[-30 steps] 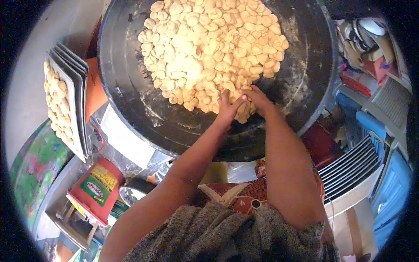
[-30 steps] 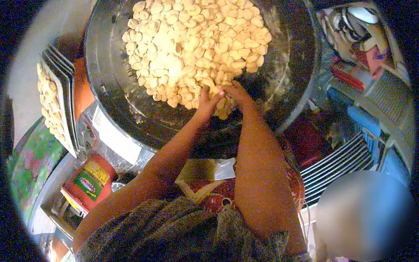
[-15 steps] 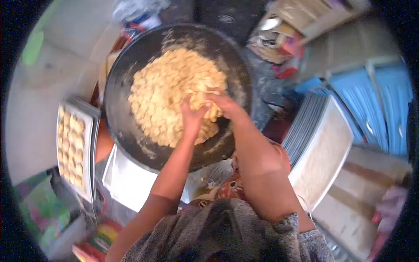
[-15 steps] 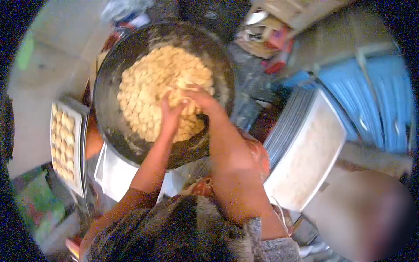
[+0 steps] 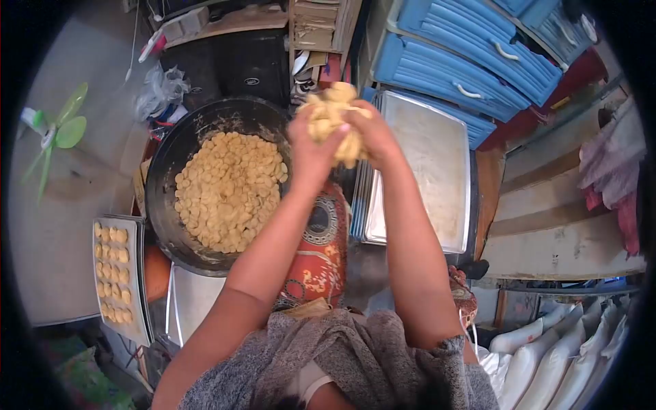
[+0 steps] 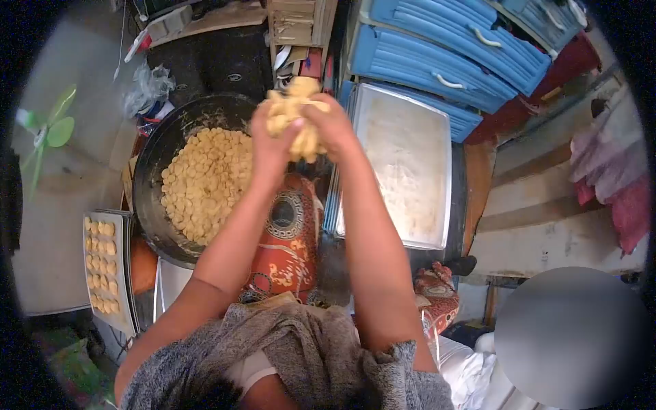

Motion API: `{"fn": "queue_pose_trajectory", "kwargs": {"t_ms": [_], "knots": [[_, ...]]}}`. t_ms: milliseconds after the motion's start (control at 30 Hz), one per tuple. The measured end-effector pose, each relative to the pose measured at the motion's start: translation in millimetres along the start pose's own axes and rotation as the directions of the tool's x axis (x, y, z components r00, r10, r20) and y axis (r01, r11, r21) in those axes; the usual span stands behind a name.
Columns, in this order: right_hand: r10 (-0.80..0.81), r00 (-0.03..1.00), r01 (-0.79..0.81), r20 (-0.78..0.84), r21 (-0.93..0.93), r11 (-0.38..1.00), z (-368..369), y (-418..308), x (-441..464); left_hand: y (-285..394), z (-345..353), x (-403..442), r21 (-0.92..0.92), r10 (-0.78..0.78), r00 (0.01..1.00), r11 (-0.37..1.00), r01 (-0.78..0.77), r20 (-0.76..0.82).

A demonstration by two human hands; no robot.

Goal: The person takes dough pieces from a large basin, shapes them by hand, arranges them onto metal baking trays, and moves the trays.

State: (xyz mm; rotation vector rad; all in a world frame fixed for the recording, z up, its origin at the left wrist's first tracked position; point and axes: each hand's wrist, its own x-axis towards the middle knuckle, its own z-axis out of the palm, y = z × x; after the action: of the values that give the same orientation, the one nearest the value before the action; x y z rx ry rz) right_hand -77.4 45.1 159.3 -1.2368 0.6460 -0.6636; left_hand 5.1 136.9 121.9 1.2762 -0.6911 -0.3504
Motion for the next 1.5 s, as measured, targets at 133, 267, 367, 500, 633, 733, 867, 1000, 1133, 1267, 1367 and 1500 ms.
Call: {"fn": "queue_pose_trajectory", "kwargs": {"t_ms": [133,267,367,500,633,733,867,1000,1133,1267,1367,1500], "knots": [[-0.024,0.966,0.021,-0.256,-0.012,1.000,-90,-7,-23,-10,87,-24,0.155,0.013,0.984,0.987,-0.041,0.180],[0.033,0.905,-0.147,-0.423,-0.239,0.960,-163,17,-22,-52,140,-23,0.152,-0.036,0.950,0.988,-0.012,0.311],[-0.173,0.883,-0.351,-0.436,-0.860,0.371,-208,75,-19,-81,149,0,0.506,-0.378,0.679,0.862,0.012,0.629],[-0.281,0.885,-0.191,-0.371,-0.840,0.507,-223,87,-23,-98,151,34,0.549,-0.467,0.471,0.835,-0.044,0.748],[-0.135,0.849,0.043,-0.511,-0.189,0.981,-262,86,-6,-83,157,59,0.539,-0.610,0.401,0.792,0.286,0.684],[-0.243,0.878,-0.062,-0.412,-0.603,0.795,-265,62,18,-115,167,77,0.430,-0.639,0.434,0.759,0.489,0.635],[-0.236,0.936,-0.043,-0.262,-0.750,0.660,-261,49,51,-144,170,85,0.405,-0.150,0.797,0.905,-0.128,0.585],[-0.348,0.931,0.072,-0.109,-0.880,0.469,-257,36,85,-112,179,81,0.188,-0.452,0.775,0.891,0.413,0.442],[-0.234,0.964,0.261,0.129,-0.638,0.724,-217,31,101,-129,190,79,0.008,-0.430,0.797,0.882,0.471,0.425],[-0.027,0.996,0.075,0.080,-0.681,0.729,-236,36,129,-135,192,79,0.155,-0.343,0.879,0.939,0.308,0.332],[-0.199,0.964,0.076,-0.175,-0.538,0.840,-248,31,145,-134,189,83,0.215,-0.277,0.905,0.953,0.215,0.323],[-0.165,0.982,-0.025,-0.091,-0.930,0.367,-249,27,141,-134,185,84,0.261,-0.210,0.896,0.959,0.111,0.391]]}}
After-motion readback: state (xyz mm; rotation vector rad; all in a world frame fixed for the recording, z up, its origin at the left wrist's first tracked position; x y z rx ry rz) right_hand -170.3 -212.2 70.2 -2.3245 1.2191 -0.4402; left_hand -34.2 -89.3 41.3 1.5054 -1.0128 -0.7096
